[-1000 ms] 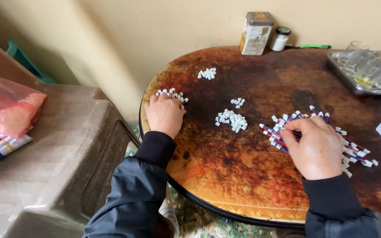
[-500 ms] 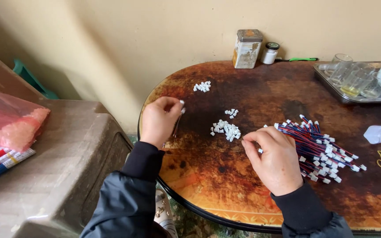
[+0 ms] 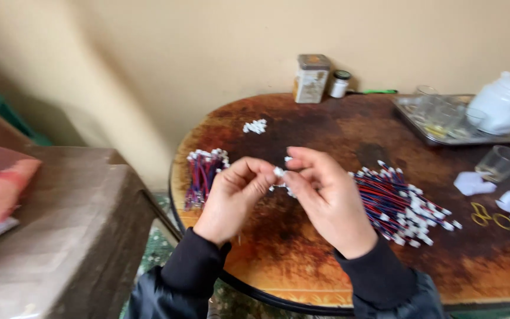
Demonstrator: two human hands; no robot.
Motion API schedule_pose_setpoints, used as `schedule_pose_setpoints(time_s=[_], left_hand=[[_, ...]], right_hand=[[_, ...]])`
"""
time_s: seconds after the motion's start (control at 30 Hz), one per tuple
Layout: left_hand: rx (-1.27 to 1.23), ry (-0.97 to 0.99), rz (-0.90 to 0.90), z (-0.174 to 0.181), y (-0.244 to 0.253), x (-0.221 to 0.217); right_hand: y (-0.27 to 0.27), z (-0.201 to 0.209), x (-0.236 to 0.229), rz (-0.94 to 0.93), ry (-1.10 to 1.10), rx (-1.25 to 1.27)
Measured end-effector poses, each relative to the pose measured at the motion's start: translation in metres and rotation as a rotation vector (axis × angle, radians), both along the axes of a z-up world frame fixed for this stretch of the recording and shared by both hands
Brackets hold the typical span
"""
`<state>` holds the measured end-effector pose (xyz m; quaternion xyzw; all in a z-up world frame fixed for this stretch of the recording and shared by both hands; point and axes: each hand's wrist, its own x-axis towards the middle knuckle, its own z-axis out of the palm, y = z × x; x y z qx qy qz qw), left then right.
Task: Assembling small white connectors onto the ends of wire bundles
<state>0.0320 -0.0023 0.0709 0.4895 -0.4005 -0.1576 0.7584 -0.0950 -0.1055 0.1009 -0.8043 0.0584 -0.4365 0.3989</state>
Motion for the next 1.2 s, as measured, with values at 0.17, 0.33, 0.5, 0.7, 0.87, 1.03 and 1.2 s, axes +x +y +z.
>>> schedule_pose_setpoints(time_s=[0.17, 0.33, 0.5, 0.7, 0.87, 1.03, 1.2], left_hand=[[0.072, 0.049, -0.105, -0.023, -0.007, -0.015], [0.260, -0.040, -0.145, -0.020, -0.001, -0.017], [0.376, -0.154, -0.061, -0.022, 0.005, -0.006], [0.510, -0.252, 0.060, -0.038, 0.005, 0.011], [0.606, -0.288, 0.125, -0.034, 0.006, 0.004], [0.598, -0.531, 0.121, -0.018, 0.008, -0.012], [0.503, -0.419, 0.076, -0.020, 0.006, -0.013]], right_hand=[[-0.007, -0.020, -0.003, 0.031, 0.120, 0.126], [-0.013, -0.032, -0.009, -0.068, 0.156, 0.143], [-0.020, -0.023, -0.018, -0.142, 0.107, 0.141], [-0.050, -0.032, -0.031, -0.182, 0.015, 0.290], [-0.031, -0.019, -0.032, -0.476, 0.037, -0.443], [-0.018, -0.037, -0.016, -0.169, 0.234, -0.678], [-0.018, -0.037, -0.019, -0.122, 0.427, -0.364]])
